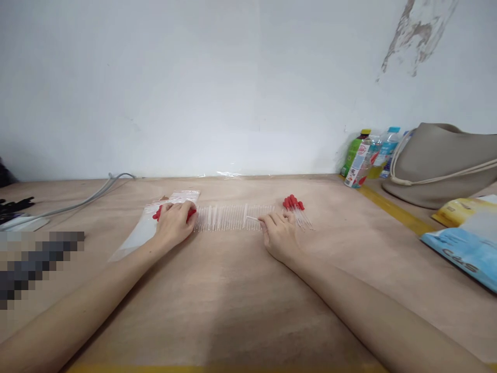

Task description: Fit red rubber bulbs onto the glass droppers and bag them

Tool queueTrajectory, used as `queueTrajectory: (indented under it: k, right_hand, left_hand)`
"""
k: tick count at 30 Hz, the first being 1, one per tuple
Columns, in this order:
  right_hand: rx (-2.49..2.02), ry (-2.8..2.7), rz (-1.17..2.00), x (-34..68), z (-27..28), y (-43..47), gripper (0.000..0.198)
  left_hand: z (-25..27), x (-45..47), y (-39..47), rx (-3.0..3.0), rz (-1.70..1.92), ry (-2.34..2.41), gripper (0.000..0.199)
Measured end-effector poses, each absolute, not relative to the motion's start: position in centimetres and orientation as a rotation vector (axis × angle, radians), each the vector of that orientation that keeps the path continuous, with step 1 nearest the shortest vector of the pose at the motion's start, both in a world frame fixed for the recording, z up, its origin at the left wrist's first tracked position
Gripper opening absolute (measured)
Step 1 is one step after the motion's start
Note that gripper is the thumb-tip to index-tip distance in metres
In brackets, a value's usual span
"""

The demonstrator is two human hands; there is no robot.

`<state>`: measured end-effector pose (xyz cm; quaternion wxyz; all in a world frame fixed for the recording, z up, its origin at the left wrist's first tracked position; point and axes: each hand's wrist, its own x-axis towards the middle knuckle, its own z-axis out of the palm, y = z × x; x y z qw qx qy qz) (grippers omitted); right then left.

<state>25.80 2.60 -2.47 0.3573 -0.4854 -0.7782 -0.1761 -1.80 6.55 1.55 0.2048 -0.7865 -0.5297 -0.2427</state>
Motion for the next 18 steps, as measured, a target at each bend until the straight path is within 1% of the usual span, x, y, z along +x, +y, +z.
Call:
queueTrajectory:
  k: [3, 6, 10, 14, 18]
  right_hand:
    - [-1.207, -2.015, -0.367, 25.7, -2.3, 2.2, 0.019]
    - [-1.166, -2.052, -0.277, 25.4, -2.0, 1.5, 0.018]
    - [-1.101, -2.105, -0.169, 25.0, -2.1, 0.8, 0.018]
    - [-1.063, -2.111, -0.132, 24.4, -2.3, 0.7, 0.018]
    - [-1.011, -2.138, -0.128, 24.0, -2.1, 0.6, 0.018]
  left_hand:
    - [0.9, 0.0, 5.2, -2.403, -0.861, -1.326, 0.012]
    - [-0.2, 2.0, 3.4, -2.67, -0.931, -1.209, 0.017]
    - [-1.3, 3.1, 2.3, -2.793, -1.095, -1.191, 0.024]
    - [-1.1, 3.0, 2.4, -2.836, -1.105, -1.207, 0.015]
    - [-0.8, 3.1, 2.3, -2.865, -1.122, -1.185, 0.015]
